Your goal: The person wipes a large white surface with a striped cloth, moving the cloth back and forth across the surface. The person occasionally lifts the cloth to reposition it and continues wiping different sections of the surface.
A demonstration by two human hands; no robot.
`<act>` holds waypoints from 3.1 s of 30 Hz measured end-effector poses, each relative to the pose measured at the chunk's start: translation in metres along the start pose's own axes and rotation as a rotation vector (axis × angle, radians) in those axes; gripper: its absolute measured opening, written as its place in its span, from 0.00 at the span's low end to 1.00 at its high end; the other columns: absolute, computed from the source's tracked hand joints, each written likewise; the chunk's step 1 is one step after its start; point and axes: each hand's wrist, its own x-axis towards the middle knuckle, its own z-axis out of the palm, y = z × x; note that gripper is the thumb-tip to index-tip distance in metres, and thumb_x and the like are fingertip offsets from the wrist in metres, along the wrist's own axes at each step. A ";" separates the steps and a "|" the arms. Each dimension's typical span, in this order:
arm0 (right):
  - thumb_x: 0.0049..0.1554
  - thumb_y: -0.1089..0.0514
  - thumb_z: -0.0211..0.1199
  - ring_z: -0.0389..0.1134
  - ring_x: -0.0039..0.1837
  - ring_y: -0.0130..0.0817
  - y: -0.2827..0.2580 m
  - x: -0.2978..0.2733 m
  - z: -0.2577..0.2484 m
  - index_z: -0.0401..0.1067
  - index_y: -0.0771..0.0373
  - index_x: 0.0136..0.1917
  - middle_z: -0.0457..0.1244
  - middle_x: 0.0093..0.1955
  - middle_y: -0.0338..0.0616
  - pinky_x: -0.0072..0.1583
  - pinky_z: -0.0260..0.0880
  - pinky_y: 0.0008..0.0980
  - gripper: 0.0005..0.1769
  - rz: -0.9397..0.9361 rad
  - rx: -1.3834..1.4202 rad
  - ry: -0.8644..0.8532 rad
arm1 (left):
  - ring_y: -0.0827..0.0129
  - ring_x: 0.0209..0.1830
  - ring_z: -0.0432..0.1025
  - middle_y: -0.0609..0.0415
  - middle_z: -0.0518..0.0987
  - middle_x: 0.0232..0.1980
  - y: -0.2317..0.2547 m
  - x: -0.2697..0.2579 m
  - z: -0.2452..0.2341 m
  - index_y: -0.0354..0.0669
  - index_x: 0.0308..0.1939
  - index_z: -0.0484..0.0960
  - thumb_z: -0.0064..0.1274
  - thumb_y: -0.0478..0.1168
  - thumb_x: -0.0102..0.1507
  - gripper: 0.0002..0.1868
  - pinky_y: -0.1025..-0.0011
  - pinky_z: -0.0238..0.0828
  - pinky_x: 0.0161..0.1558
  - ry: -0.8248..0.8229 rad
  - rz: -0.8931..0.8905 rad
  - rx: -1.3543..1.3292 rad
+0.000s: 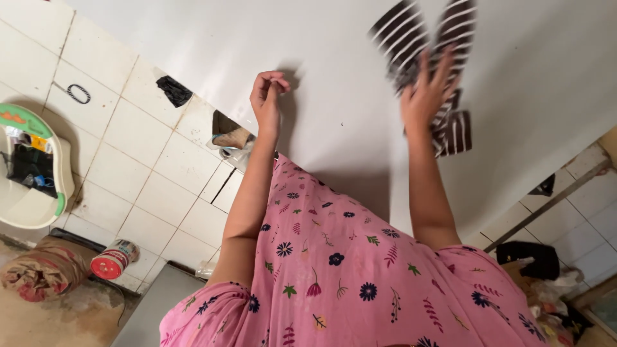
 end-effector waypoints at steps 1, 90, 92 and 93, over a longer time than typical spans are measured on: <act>0.54 0.71 0.70 0.41 0.88 0.49 0.003 0.018 -0.003 0.49 0.36 0.85 0.35 0.87 0.49 0.82 0.31 0.67 0.55 0.082 0.028 0.109 | 0.72 0.39 0.71 0.54 0.77 0.38 0.001 0.002 0.003 0.37 0.49 0.77 0.37 0.29 0.70 0.11 0.74 0.70 0.47 -0.001 0.003 0.008; 0.56 0.60 0.56 0.50 0.82 0.47 -0.063 0.037 -0.027 0.69 0.52 0.74 0.49 0.84 0.43 0.74 0.44 0.64 0.31 -0.182 0.325 0.099 | 0.66 0.35 0.76 0.46 0.79 0.34 -0.008 0.102 0.125 0.34 0.45 0.79 0.40 0.27 0.68 0.10 0.69 0.74 0.45 -0.183 -0.008 0.066; 0.37 0.53 0.77 0.54 0.78 0.52 -0.036 -0.009 -0.019 0.64 0.46 0.77 0.58 0.76 0.46 0.72 0.51 0.65 0.55 -0.184 0.122 -0.017 | 0.67 0.34 0.76 0.48 0.79 0.33 -0.005 0.097 0.120 0.36 0.44 0.80 0.41 0.27 0.68 0.10 0.70 0.74 0.44 -0.141 -0.014 0.043; 0.37 0.53 0.77 0.54 0.78 0.52 -0.014 -0.011 -0.012 0.64 0.46 0.77 0.58 0.76 0.46 0.72 0.51 0.65 0.55 -0.187 0.121 -0.018 | 0.67 0.34 0.76 0.48 0.79 0.33 -0.001 0.096 0.118 0.36 0.44 0.80 0.41 0.27 0.68 0.10 0.70 0.74 0.44 -0.138 -0.014 0.042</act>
